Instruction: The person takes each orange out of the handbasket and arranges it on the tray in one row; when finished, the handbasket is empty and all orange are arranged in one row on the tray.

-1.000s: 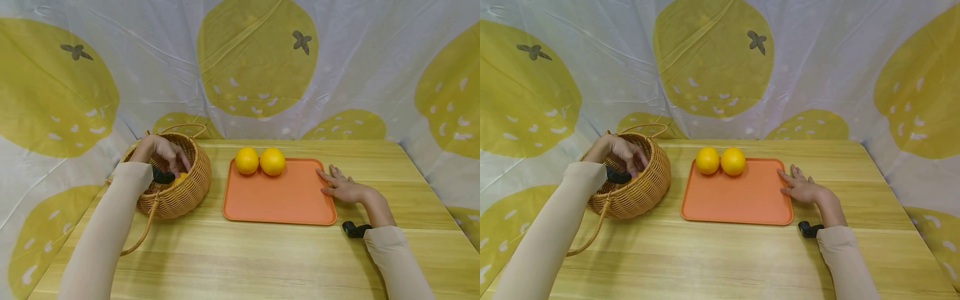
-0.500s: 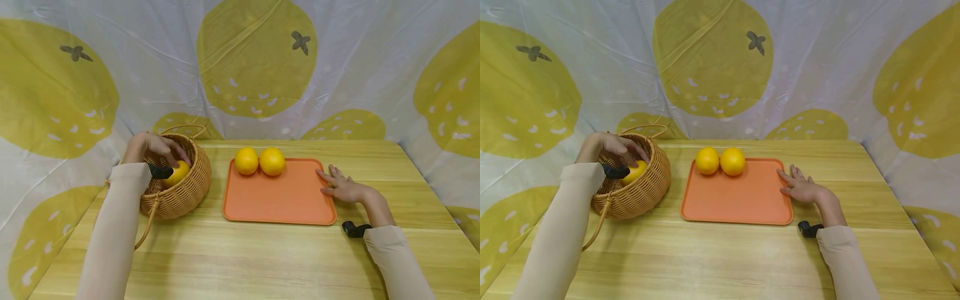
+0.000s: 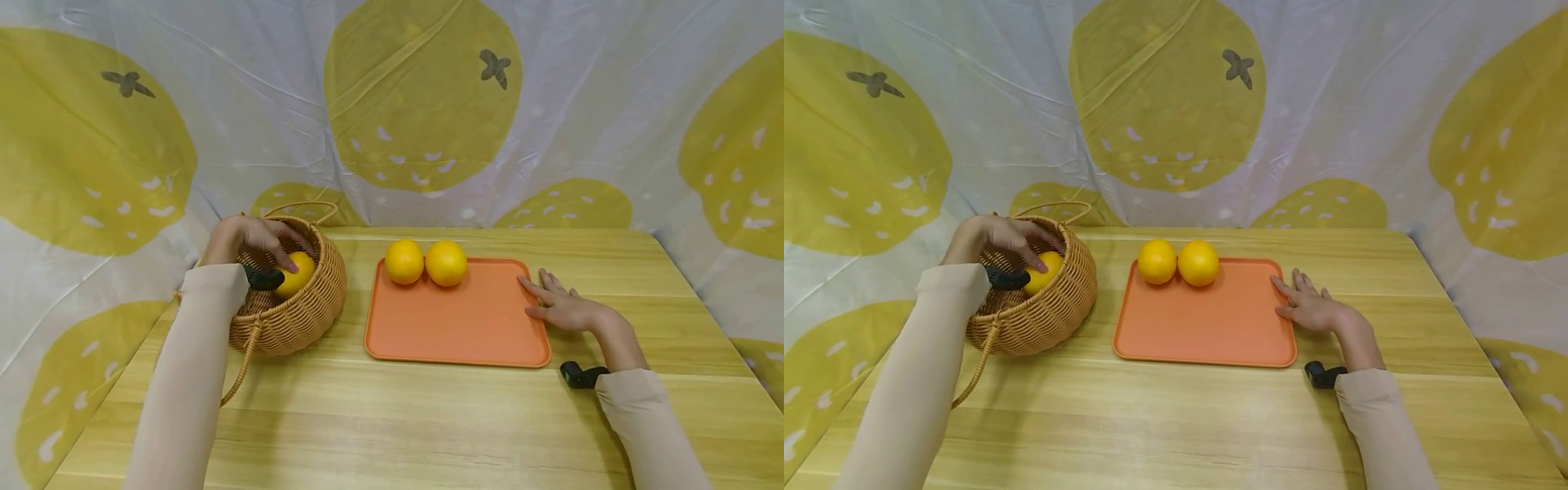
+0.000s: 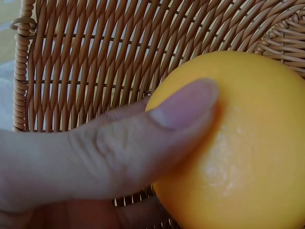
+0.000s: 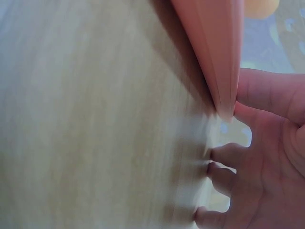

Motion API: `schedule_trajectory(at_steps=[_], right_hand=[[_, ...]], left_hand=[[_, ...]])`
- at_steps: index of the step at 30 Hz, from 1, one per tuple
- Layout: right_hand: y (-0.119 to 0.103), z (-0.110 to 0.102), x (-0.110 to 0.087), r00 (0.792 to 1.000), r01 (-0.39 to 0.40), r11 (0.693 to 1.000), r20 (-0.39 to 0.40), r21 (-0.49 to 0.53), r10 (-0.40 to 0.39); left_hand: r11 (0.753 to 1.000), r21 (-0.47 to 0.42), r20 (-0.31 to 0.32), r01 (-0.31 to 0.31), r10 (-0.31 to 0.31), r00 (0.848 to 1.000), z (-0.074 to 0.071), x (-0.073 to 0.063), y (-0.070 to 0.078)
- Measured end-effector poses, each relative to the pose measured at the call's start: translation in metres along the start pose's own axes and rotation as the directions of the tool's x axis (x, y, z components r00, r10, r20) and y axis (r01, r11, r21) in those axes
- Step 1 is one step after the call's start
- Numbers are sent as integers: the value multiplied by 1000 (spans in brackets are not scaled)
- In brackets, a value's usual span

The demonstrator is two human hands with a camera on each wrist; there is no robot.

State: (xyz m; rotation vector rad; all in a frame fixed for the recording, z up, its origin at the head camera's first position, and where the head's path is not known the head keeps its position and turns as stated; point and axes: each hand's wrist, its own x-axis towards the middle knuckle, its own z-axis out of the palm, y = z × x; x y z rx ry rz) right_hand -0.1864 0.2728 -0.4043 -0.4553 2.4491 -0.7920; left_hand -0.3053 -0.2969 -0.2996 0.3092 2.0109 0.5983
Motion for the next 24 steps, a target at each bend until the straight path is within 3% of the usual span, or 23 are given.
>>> schedule_trajectory(at_steps=[16,20,24], right_hand=[[1,-1,1,1000,3,1000,1,-2,-3],[0,-1,1,1000,6,1000,5,-3,-6],[0,-1,0,1000,5,1000,5,-4,-5]], left_hand=[[1000,-20,7,8,-8,1000,2,-1,-2],[1000,13,-13,-4,5,1000,1,-9,1],[999,41,-25,-19,20,1000,1,-23,15]])
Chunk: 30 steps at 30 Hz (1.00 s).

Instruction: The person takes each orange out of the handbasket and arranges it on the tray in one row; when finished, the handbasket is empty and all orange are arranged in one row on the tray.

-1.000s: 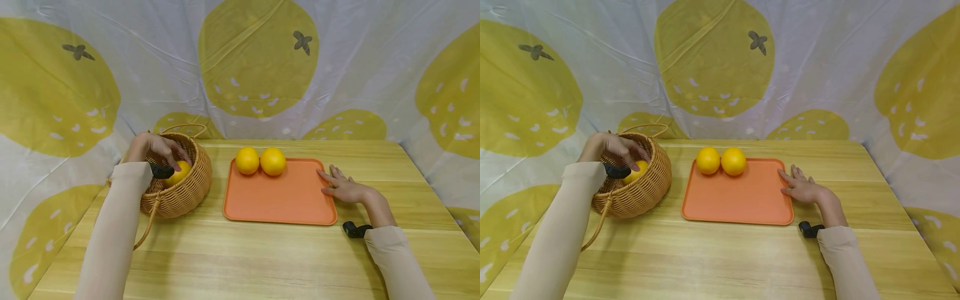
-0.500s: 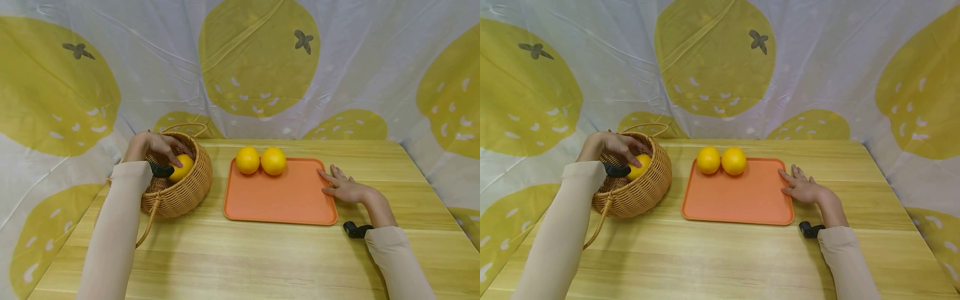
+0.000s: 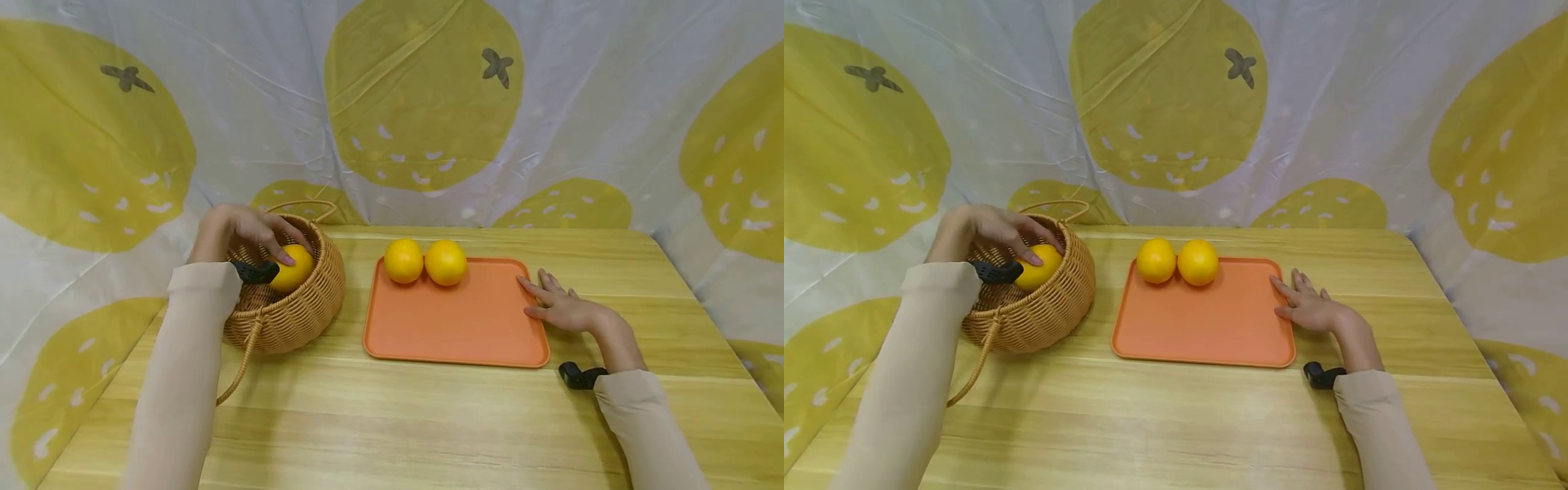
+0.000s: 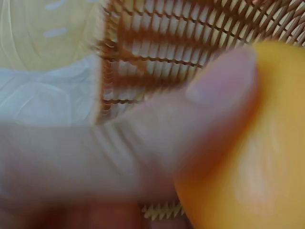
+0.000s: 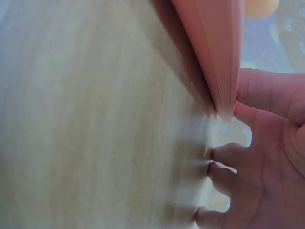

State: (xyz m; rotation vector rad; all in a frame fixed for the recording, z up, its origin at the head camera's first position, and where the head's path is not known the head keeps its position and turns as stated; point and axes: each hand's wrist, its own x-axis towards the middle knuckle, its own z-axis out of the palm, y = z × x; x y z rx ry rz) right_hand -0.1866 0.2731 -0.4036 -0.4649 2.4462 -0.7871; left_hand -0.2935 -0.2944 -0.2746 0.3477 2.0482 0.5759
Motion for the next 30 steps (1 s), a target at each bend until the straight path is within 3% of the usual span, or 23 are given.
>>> schedule_trajectory(at_steps=[4,7,9,10,11,12,13,15,17,18,20,23,25,26,30], right_hand=[[0,-1,0,1000,4,1000,2,1,-4],[0,0,0,1000,7,1000,3,8,-7],[0,0,0,1000,6,1000,4,15,-6],[0,0,0,1000,5,1000,4,16,-5],[0,0,0,1000,4,1000,4,20,-4],[0,0,0,1000,2,1000,6,24,-2],[0,-1,0,1000,3,1000,7,29,-3],[0,-1,1,1000,5,999,8,34,-5],[0,-1,1,1000,6,999,9,37,-7],[0,-1,1,1000,6,999,8,36,-7],[0,-1,1,1000,4,1000,5,31,-4],[0,-2,0,1000,-2,1000,1,25,2],[1,-2,0,1000,-5,1000,-1,25,5],[1,-2,0,1000,-4,1000,-2,26,4],[1,-2,1,1000,-4,1000,-7,14,4]], left_hand=[[999,35,-22,-40,40,999,0,-21,18],[996,50,-83,-77,81,993,1,-36,27],[990,53,-149,-130,137,979,3,-45,33],[984,62,-193,-170,179,965,4,-48,36],[974,77,-255,-211,224,941,5,-51,39],[962,97,-325,-256,273,905,7,-53,41],[947,103,-399,-303,319,860,8,-55,45],[910,121,-540,-396,395,743,12,-57,54],[881,117,-653,-458,416,634,18,-59,67],[870,110,-692,-480,414,592,22,-60,76],[852,99,-741,-514,408,533,30,-57,95],[850,82,-782,-520,378,496,45,-47,124],[845,72,-796,-530,369,479,54,-36,141],[843,62,-799,-535,363,479,59,-29,148],[830,32,-779,-557,370,506,80,1,175]])
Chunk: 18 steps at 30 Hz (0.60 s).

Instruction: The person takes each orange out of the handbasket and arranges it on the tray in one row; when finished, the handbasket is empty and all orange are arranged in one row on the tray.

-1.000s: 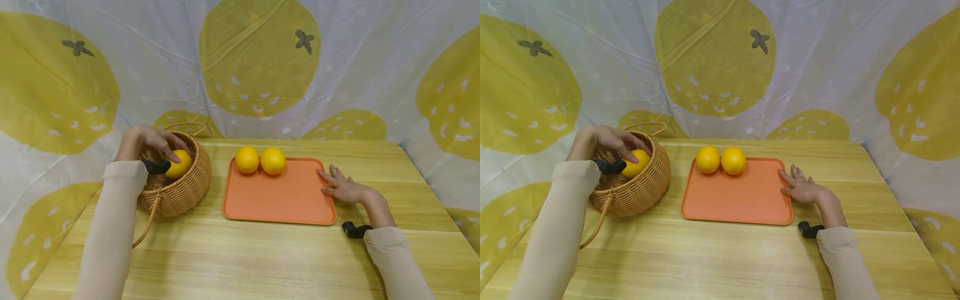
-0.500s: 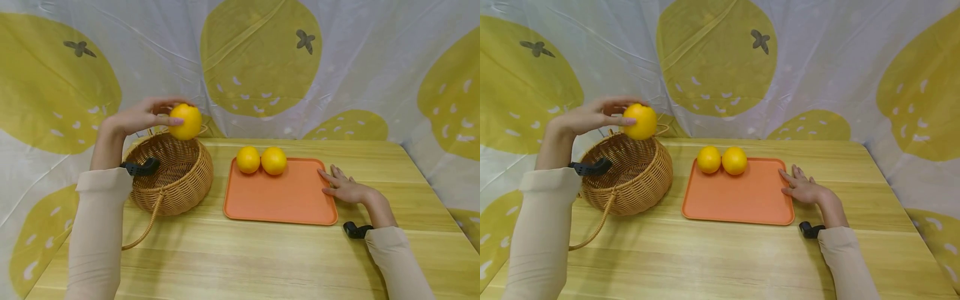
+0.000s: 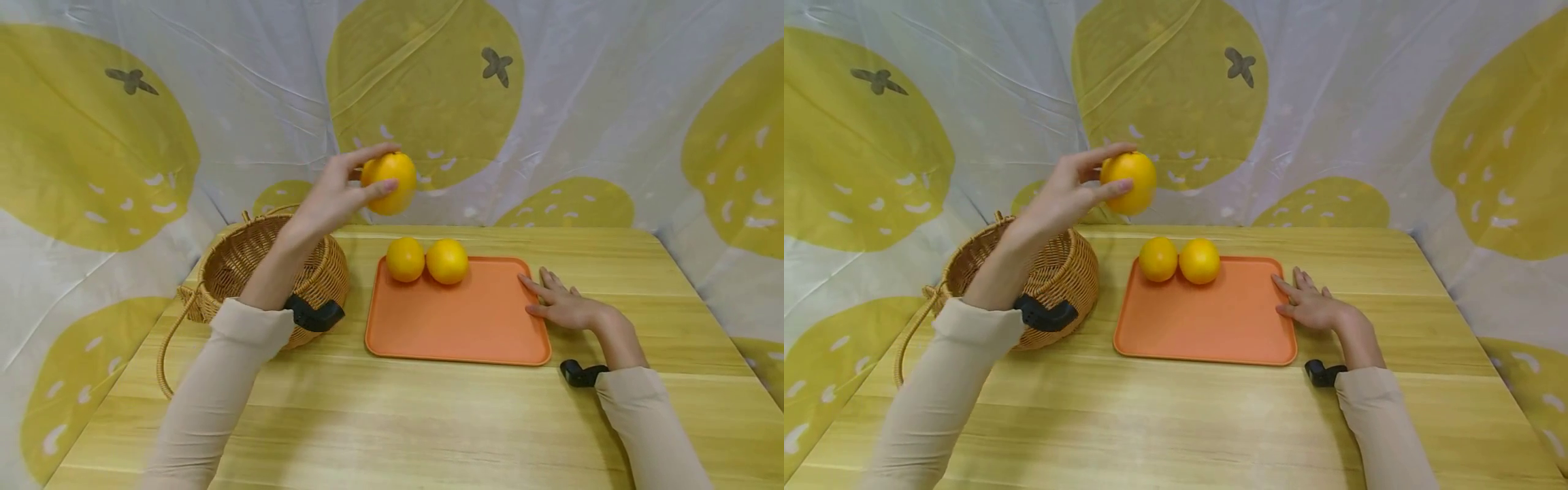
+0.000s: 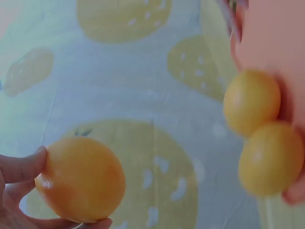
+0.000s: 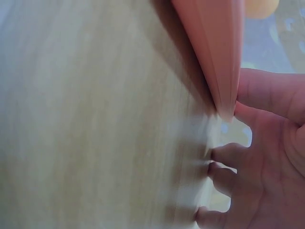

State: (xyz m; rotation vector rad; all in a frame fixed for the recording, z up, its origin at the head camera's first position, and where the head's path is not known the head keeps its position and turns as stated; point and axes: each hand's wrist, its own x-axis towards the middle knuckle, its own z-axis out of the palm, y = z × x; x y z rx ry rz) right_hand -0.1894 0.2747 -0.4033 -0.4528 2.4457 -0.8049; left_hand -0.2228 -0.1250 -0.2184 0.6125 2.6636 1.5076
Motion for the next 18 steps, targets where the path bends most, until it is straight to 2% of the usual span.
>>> schedule_trajectory(at_steps=[5,11,16,18], right_hand=[[0,1,1,1000,-7,1000,-1,-15,7],[-2,1,1,1000,-12,1000,-5,-27,12],[-1,0,0,1000,-28,999,-3,-28,28],[-1,0,0,999,-35,999,-2,-26,35]], left_hand=[[999,-34,100,-31,34,994,58,8,-4],[995,-67,150,-68,77,986,122,12,-10],[997,-77,203,-13,29,979,166,15,-15],[997,-73,206,12,3,979,181,18,-18]])
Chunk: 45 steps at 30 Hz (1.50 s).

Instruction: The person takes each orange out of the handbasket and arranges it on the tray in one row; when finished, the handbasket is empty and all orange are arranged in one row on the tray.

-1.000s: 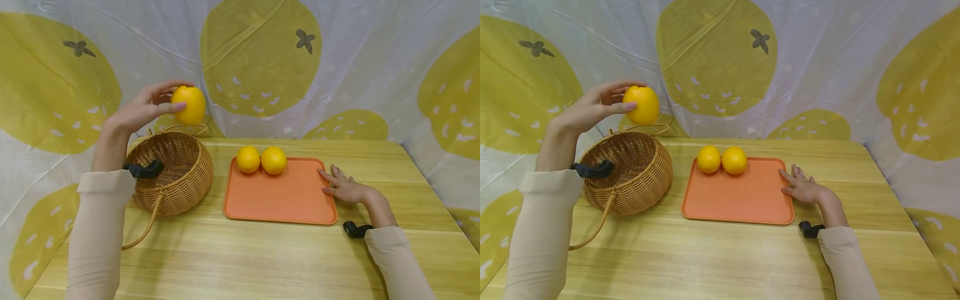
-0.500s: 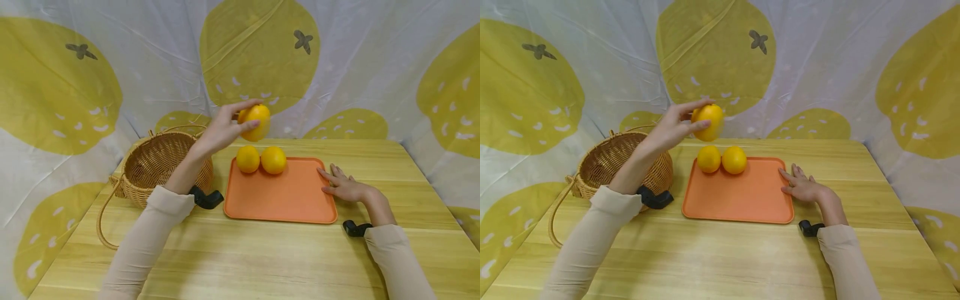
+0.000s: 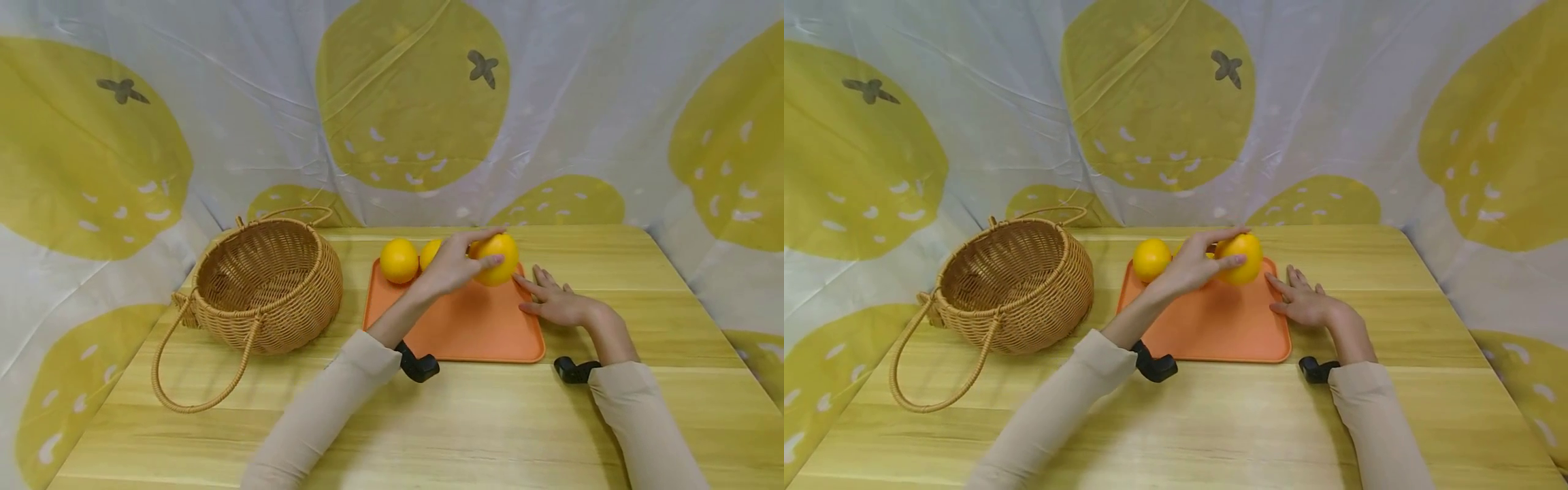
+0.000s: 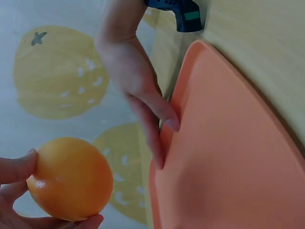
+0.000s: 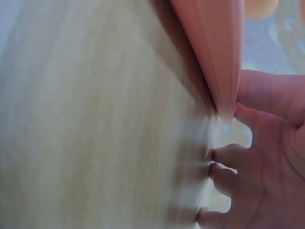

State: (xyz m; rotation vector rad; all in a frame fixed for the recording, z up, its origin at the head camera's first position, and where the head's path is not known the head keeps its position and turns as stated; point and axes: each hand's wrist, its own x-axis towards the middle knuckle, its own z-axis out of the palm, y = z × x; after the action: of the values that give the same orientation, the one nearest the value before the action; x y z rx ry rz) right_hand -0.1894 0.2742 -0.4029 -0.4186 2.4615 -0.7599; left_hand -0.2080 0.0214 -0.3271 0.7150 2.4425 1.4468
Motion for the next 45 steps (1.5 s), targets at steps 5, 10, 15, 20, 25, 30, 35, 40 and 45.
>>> schedule_trajectory(at_steps=[5,10,15,20,25,30,35,40,45], right_hand=[[1,0,0,1000,-1,1000,-3,4,1],[2,0,0,1000,-1,1000,-6,3,1],[0,0,0,1000,3,1000,-12,-1,-3],[-1,1,0,1000,-2,1000,-3,15,2],[0,1,0,1000,-7,1000,-7,7,7],[-1,1,-1,1000,-14,1000,-8,-4,14],[-1,1,-2,1000,-19,1000,-5,0,19],[-2,1,-1,1000,-11,1000,-8,-5,11],[-2,0,-1,1000,-6,1000,-6,-4,6]], left_hand=[[996,68,-41,58,-56,998,30,14,-12],[969,218,-107,115,-93,990,54,24,-22],[903,382,-188,197,-133,973,68,30,-28],[885,413,-243,218,-124,962,70,31,-36],[884,441,-232,158,-58,971,68,29,-44],[867,485,-170,114,-35,985,67,25,-49],[848,515,-176,126,-39,984,69,24,-51],[827,533,-223,176,-64,973,73,25,-49],[847,488,-254,212,-95,962,72,27,-50]])
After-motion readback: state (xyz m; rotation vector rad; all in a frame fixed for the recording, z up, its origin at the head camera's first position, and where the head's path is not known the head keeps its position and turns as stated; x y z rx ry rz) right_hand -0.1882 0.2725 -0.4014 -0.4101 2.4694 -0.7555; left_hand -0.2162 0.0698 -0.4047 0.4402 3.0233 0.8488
